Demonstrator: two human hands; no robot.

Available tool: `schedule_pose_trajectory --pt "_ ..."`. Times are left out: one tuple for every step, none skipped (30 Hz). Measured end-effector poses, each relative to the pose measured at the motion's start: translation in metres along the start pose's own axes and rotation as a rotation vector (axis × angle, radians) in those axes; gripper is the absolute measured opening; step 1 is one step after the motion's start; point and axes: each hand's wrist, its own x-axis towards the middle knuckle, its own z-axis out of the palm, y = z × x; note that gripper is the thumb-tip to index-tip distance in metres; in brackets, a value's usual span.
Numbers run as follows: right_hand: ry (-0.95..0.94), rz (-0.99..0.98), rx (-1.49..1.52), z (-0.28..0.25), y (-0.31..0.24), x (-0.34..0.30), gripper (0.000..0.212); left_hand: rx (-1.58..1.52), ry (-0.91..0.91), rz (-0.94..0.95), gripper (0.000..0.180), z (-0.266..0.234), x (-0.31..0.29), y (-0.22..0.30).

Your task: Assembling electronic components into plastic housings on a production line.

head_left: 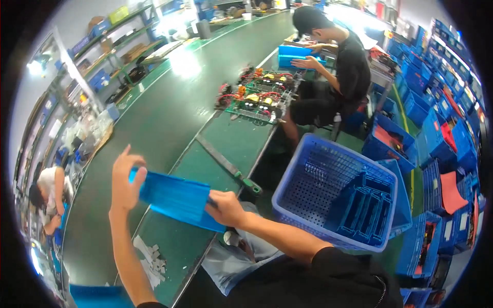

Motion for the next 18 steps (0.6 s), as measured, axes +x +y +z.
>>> schedule_pose_trajectory --pt "-0.022 -0.03 0.005 -0.001 -0.001 0.0 0.015 0.005 -0.109 -0.041 0.036 0.008 -0.003 0.001" --pt "-0.072 -0.069 -0.022 -0.002 -0.003 0.0 0.014 -0.062 0.01 -0.04 0.028 0.018 -0.015 -0.01" --pt "-0.156 -0.044 0.052 -0.004 -0.008 0.002 0.021 -0.125 0.134 -0.048 0.021 0.025 -0.028 -0.018" --pt "-0.286 -0.007 0.063 -0.016 -0.016 0.006 0.025 -0.14 0.128 -0.031 0.021 0.029 -0.029 -0.014" --pt "-0.419 0.032 0.078 -0.031 -0.02 0.01 0.029 -0.107 0.138 -0.057 0.021 0.028 -0.032 -0.009" --pt "-0.49 0.034 0.196 -0.044 -0.014 0.009 0.037 -0.069 0.151 -0.086 0.02 0.022 -0.034 -0.003" --pt "-0.473 0.007 0.282 -0.056 -0.001 0.008 0.036 -0.078 0.144 -0.079 0.02 0.02 -0.032 0.001" --pt "-0.264 0.022 0.186 -0.059 0.018 0.004 0.035 -0.099 0.144 -0.132 0.02 0.018 -0.032 0.004" --pt "-0.072 0.043 0.098 -0.058 0.03 -0.001 0.035 -0.118 0.14 -0.206 0.02 0.019 -0.039 0.004" --pt "-0.02 0.194 -0.279 -0.048 0.031 -0.002 0.038 -0.091 0.151 -0.164 0.02 0.019 -0.045 -0.002" --pt "0.017 0.328 -0.659 -0.038 0.033 -0.001 0.04 -0.103 0.153 -0.19 0.021 0.021 -0.046 -0.007" --pt "-0.02 0.323 -0.839 -0.043 0.047 -0.003 0.043 -0.135 0.147 -0.213 0.022 0.031 -0.037 -0.009" --pt "-0.083 0.292 -0.965 -0.032 0.056 -0.002 0.045 -0.131 0.244 -0.172 0.024 0.033 -0.038 -0.012" --pt "-0.095 0.37 -0.988 -0.028 0.058 0.003 0.046 -0.116 0.236 -0.05 0.026 0.034 -0.031 -0.018" --pt "-0.108 0.428 -0.999 -0.025 0.058 0.009 0.047 -0.073 0.186 -0.096 0.03 0.028 -0.026 -0.018" --pt "-0.1 0.489 -1.055 -0.034 0.067 0.009 0.041 -0.134 0.174 -0.044 0.037 0.029 -0.008 -0.005" --pt "-0.279 0.482 -1.134 -0.045 0.09 0.006 0.037 -0.119 0.03 -0.105 0.034 0.025 0.004 -0.006" --pt "-0.256 0.568 -1.026 -0.042 0.073 0.007 0.034 -0.137 0.054 -0.113 0.037 0.027 0.001 -0.012"
